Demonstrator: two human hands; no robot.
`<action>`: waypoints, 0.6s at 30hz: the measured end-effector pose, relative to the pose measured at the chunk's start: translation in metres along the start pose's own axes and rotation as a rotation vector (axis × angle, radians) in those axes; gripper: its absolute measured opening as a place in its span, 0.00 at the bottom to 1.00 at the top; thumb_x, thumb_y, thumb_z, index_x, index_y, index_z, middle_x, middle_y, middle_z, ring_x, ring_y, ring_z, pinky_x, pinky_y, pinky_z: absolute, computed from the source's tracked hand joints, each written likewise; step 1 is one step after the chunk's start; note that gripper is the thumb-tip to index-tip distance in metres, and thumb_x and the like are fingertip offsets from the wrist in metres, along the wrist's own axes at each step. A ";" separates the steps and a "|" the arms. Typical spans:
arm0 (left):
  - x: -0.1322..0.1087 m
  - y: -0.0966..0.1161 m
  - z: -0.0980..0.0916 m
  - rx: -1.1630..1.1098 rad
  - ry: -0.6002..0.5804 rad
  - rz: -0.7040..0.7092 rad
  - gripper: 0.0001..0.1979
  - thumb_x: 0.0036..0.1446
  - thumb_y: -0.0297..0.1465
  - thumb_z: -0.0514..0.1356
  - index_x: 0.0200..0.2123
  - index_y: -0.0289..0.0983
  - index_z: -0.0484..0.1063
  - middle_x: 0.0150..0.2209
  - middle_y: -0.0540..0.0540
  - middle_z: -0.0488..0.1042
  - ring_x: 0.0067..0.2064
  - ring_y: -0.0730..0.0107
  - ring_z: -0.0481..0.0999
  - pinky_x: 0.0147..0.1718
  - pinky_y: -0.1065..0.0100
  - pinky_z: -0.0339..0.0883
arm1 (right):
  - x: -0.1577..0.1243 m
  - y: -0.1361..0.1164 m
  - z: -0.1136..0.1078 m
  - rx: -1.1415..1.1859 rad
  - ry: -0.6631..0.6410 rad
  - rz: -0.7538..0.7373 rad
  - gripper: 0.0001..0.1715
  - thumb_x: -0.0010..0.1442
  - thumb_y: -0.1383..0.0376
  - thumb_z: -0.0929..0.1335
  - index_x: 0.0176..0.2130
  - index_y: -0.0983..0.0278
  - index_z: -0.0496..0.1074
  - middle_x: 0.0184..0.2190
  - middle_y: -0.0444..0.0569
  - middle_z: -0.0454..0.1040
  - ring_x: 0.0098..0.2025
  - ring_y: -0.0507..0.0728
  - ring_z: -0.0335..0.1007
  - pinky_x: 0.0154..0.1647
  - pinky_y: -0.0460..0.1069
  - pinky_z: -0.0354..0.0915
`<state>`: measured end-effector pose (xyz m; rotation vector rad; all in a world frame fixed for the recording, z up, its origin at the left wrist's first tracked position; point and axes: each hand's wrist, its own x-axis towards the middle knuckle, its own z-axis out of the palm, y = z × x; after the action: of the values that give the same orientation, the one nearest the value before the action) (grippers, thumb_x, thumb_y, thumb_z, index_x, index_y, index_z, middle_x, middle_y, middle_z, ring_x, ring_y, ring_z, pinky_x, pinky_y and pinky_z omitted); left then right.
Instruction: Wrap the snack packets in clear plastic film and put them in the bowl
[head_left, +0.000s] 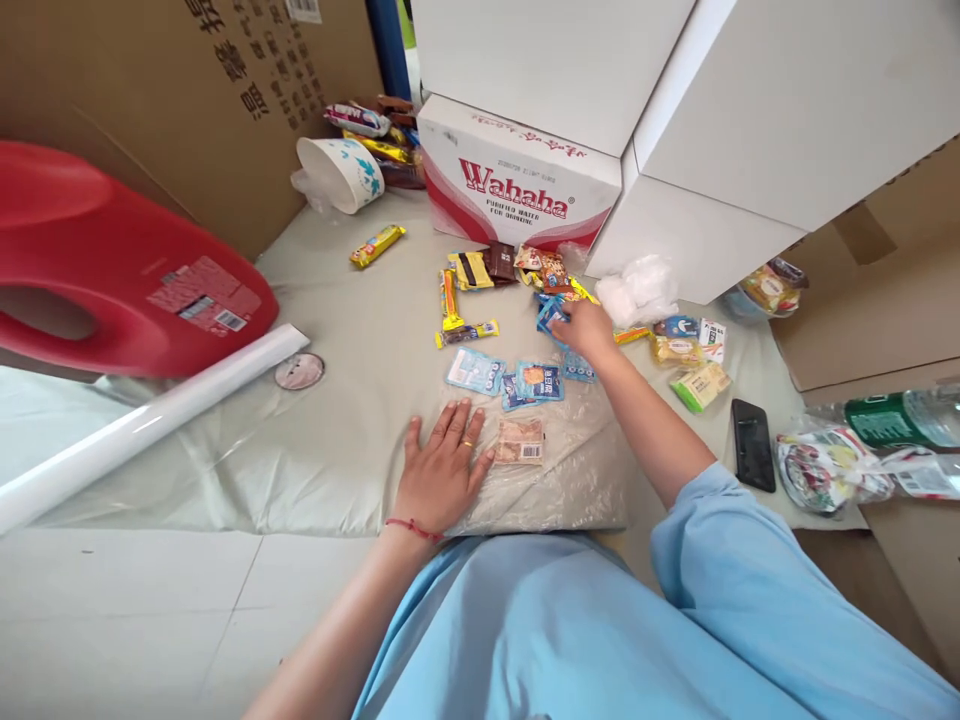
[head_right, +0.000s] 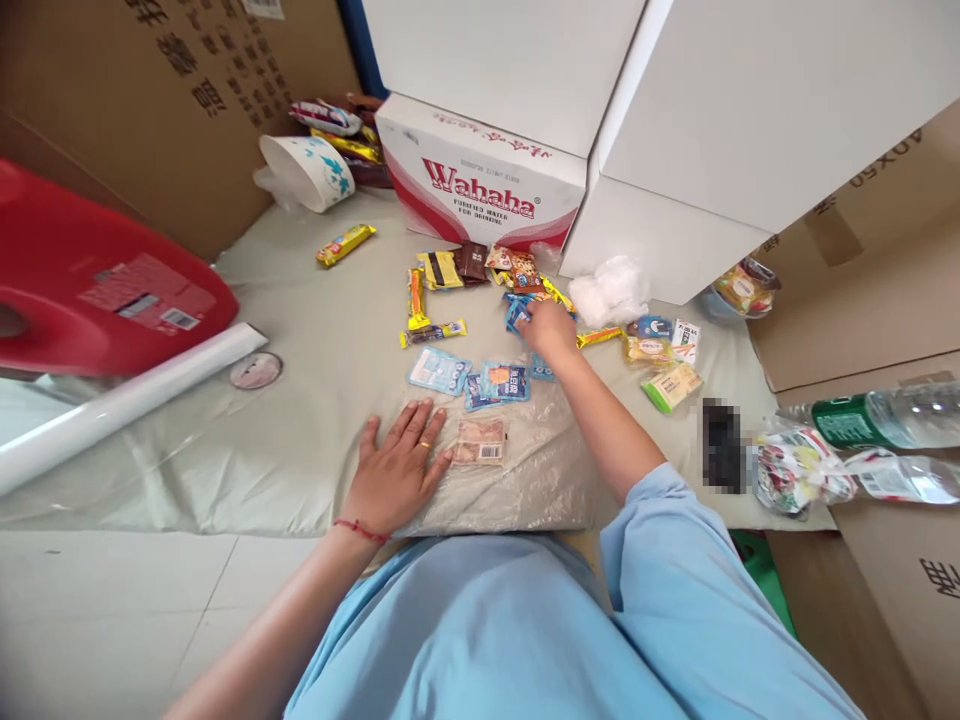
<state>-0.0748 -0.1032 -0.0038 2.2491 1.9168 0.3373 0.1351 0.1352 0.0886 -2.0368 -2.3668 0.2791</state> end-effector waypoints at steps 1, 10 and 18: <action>0.000 0.000 0.000 -0.003 0.001 -0.004 0.31 0.73 0.44 0.46 0.73 0.39 0.58 0.75 0.38 0.55 0.75 0.50 0.57 0.72 0.35 0.33 | -0.007 0.006 -0.008 0.022 0.097 -0.037 0.16 0.68 0.58 0.66 0.43 0.65 0.79 0.44 0.56 0.77 0.48 0.63 0.73 0.49 0.53 0.68; 0.000 0.003 -0.003 -0.079 0.019 -0.011 0.30 0.73 0.44 0.46 0.73 0.41 0.59 0.75 0.39 0.55 0.75 0.49 0.56 0.73 0.35 0.31 | -0.151 -0.007 0.026 0.042 0.068 -0.655 0.21 0.75 0.61 0.61 0.59 0.61 0.74 0.40 0.54 0.72 0.42 0.60 0.70 0.42 0.52 0.70; 0.000 0.003 -0.006 -0.101 0.019 -0.010 0.30 0.72 0.42 0.48 0.73 0.42 0.58 0.74 0.38 0.57 0.75 0.47 0.58 0.72 0.34 0.34 | -0.169 -0.010 0.048 0.152 -0.204 -0.680 0.38 0.66 0.48 0.71 0.68 0.59 0.64 0.65 0.62 0.64 0.61 0.66 0.69 0.49 0.58 0.76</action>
<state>-0.0734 -0.1038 0.0032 2.1791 1.8744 0.4449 0.1455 -0.0386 0.0610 -1.0861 -2.8663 0.6360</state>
